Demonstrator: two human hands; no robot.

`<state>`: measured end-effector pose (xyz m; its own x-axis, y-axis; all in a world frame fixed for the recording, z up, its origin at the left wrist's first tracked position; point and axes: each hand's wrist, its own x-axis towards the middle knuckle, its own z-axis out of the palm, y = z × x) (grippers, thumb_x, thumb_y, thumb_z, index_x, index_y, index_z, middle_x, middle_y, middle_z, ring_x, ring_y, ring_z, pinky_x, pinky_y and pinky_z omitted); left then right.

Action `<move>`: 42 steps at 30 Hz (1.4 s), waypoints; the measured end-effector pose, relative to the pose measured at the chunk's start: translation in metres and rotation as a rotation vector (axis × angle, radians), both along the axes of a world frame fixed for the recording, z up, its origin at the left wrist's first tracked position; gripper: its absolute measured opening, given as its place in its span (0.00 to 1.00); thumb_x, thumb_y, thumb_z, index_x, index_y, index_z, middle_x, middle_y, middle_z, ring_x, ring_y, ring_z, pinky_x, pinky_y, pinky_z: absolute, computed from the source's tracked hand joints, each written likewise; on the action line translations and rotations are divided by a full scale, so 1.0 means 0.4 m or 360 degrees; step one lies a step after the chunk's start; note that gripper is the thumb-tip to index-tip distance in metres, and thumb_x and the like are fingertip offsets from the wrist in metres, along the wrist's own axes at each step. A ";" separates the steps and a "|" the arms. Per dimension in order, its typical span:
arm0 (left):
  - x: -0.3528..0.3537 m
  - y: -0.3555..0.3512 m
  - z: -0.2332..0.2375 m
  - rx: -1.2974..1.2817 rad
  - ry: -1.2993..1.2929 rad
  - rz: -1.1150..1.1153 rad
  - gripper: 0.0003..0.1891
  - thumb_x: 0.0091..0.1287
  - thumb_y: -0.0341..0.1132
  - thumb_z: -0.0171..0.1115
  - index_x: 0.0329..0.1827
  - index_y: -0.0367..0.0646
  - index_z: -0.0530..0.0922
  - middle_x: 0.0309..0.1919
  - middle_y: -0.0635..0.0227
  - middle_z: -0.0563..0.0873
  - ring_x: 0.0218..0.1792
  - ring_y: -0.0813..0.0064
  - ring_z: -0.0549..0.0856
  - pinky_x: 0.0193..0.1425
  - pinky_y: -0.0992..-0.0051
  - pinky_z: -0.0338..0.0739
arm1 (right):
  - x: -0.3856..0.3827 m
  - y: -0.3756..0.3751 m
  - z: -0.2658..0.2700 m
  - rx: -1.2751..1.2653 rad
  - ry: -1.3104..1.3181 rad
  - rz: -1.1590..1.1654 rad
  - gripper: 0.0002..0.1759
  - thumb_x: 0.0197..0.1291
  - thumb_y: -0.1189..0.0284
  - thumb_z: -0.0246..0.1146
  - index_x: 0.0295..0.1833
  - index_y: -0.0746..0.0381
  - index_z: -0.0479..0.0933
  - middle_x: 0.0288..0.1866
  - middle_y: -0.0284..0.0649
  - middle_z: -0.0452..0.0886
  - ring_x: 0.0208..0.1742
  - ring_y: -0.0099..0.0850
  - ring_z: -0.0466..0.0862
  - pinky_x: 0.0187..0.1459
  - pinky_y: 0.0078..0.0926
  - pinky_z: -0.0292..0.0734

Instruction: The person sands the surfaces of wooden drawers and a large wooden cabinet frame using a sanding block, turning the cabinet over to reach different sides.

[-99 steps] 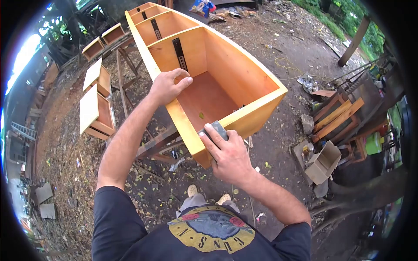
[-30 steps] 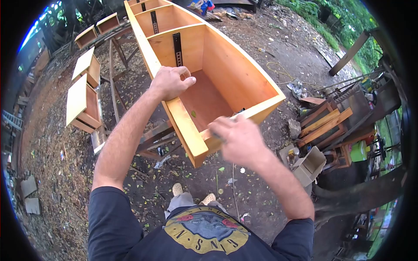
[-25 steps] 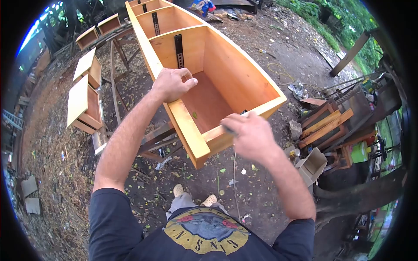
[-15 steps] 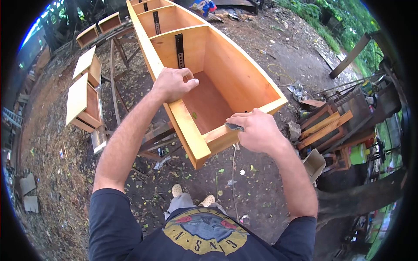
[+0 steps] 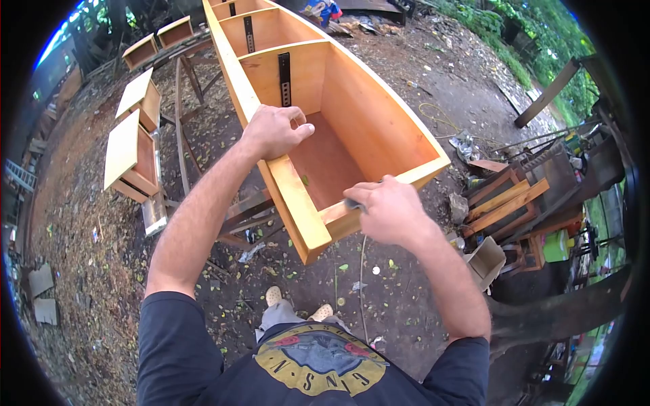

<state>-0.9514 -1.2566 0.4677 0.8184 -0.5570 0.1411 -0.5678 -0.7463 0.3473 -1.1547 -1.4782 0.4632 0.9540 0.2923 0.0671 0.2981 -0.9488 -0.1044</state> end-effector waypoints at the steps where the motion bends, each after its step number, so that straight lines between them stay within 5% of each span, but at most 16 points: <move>1: 0.000 0.000 0.000 0.0001 -0.0009 -0.0006 0.24 0.76 0.57 0.62 0.54 0.45 0.91 0.48 0.55 0.96 0.55 0.55 0.93 0.69 0.61 0.82 | -0.002 0.004 0.005 -0.0021 0.0016 -0.0023 0.24 0.55 0.75 0.63 0.58 0.56 0.90 0.55 0.34 0.94 0.45 0.45 0.91 0.56 0.45 0.86; 5: 0.006 -0.005 -0.006 0.0025 -0.0026 -0.0011 0.24 0.76 0.57 0.62 0.54 0.44 0.91 0.48 0.55 0.96 0.55 0.55 0.93 0.69 0.60 0.82 | -0.025 0.072 0.008 0.0092 -0.0052 0.0220 0.24 0.56 0.75 0.64 0.59 0.54 0.89 0.54 0.34 0.94 0.46 0.44 0.92 0.56 0.44 0.87; 13: -0.004 -0.005 0.002 0.0032 0.0008 0.0010 0.25 0.76 0.57 0.62 0.55 0.44 0.91 0.49 0.54 0.96 0.56 0.55 0.92 0.71 0.60 0.80 | -0.046 0.060 0.002 0.0069 -0.0165 0.0072 0.22 0.55 0.73 0.67 0.58 0.56 0.87 0.50 0.38 0.91 0.45 0.43 0.91 0.52 0.45 0.85; 14: -0.002 -0.006 0.005 0.0045 -0.0001 0.0009 0.25 0.76 0.57 0.62 0.55 0.44 0.91 0.49 0.54 0.96 0.56 0.55 0.92 0.71 0.60 0.80 | -0.057 0.098 -0.008 0.0139 -0.0111 0.0223 0.25 0.57 0.73 0.67 0.62 0.58 0.84 0.56 0.39 0.90 0.46 0.46 0.89 0.51 0.45 0.85; 15: 0.000 -0.006 0.007 0.0041 -0.0002 0.0010 0.25 0.76 0.58 0.61 0.55 0.45 0.91 0.49 0.54 0.96 0.56 0.55 0.92 0.71 0.60 0.80 | -0.083 0.126 -0.021 -0.0012 -0.0144 0.0089 0.38 0.53 0.77 0.68 0.75 0.56 0.79 0.68 0.39 0.85 0.48 0.48 0.86 0.51 0.45 0.86; 17: 0.001 -0.005 0.001 0.0031 0.0006 0.0011 0.25 0.76 0.58 0.61 0.55 0.45 0.91 0.49 0.55 0.96 0.56 0.55 0.92 0.71 0.60 0.80 | -0.113 0.102 -0.063 0.0195 -0.0346 0.0143 0.40 0.51 0.78 0.69 0.75 0.58 0.79 0.74 0.39 0.82 0.47 0.46 0.82 0.51 0.44 0.84; 24: 0.003 -0.008 -0.014 -0.0065 -0.0126 -0.0040 0.21 0.74 0.55 0.67 0.52 0.47 0.92 0.43 0.54 0.95 0.49 0.54 0.93 0.59 0.60 0.86 | -0.144 0.115 -0.140 0.0326 -0.0691 0.0090 0.36 0.55 0.76 0.67 0.73 0.56 0.82 0.75 0.41 0.84 0.44 0.41 0.80 0.47 0.40 0.79; 28: 0.006 -0.009 -0.021 -0.0117 -0.0126 -0.0043 0.20 0.74 0.52 0.69 0.52 0.44 0.92 0.42 0.54 0.95 0.47 0.55 0.94 0.59 0.61 0.86 | -0.135 -0.007 -0.166 0.0320 -0.0801 -0.0070 0.37 0.54 0.77 0.66 0.74 0.51 0.82 0.75 0.38 0.85 0.43 0.41 0.82 0.47 0.42 0.80; 32: 0.003 -0.016 -0.016 -0.0162 -0.0060 -0.0028 0.19 0.73 0.50 0.71 0.52 0.41 0.91 0.42 0.55 0.96 0.47 0.59 0.95 0.59 0.63 0.87 | -0.053 -0.355 -0.208 0.0202 -0.1040 -0.0454 0.39 0.52 0.87 0.63 0.73 0.53 0.84 0.73 0.43 0.86 0.53 0.47 0.88 0.54 0.43 0.82; 35: 0.004 -0.013 -0.016 -0.0147 -0.0059 -0.0035 0.19 0.74 0.49 0.71 0.51 0.40 0.91 0.42 0.55 0.96 0.47 0.60 0.95 0.59 0.63 0.87 | -0.024 -0.323 -0.208 0.0097 -0.1100 -0.0283 0.41 0.51 0.86 0.64 0.74 0.52 0.83 0.75 0.43 0.85 0.54 0.48 0.88 0.55 0.43 0.83; 39: -0.001 -0.018 -0.009 -0.0171 -0.0083 -0.0062 0.19 0.73 0.47 0.71 0.51 0.39 0.91 0.42 0.54 0.96 0.46 0.59 0.95 0.58 0.63 0.87 | -0.106 -0.137 -0.181 0.0384 -0.0666 -0.0001 0.39 0.52 0.82 0.67 0.73 0.52 0.82 0.76 0.44 0.84 0.62 0.46 0.89 0.58 0.48 0.82; 42: -0.002 -0.015 -0.010 -0.0221 -0.0026 -0.0059 0.18 0.73 0.47 0.71 0.51 0.39 0.91 0.41 0.54 0.96 0.46 0.60 0.95 0.57 0.63 0.87 | -0.002 -0.397 -0.201 0.0126 -0.1013 -0.0336 0.32 0.58 0.80 0.64 0.69 0.49 0.84 0.73 0.38 0.86 0.47 0.45 0.88 0.49 0.42 0.80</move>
<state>-0.9522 -1.2626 0.4638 0.7945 -0.5613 0.2318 -0.6006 -0.6702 0.4360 -1.1554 -1.6368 0.3827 0.7574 0.0750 0.6486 0.1335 -0.9902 -0.0414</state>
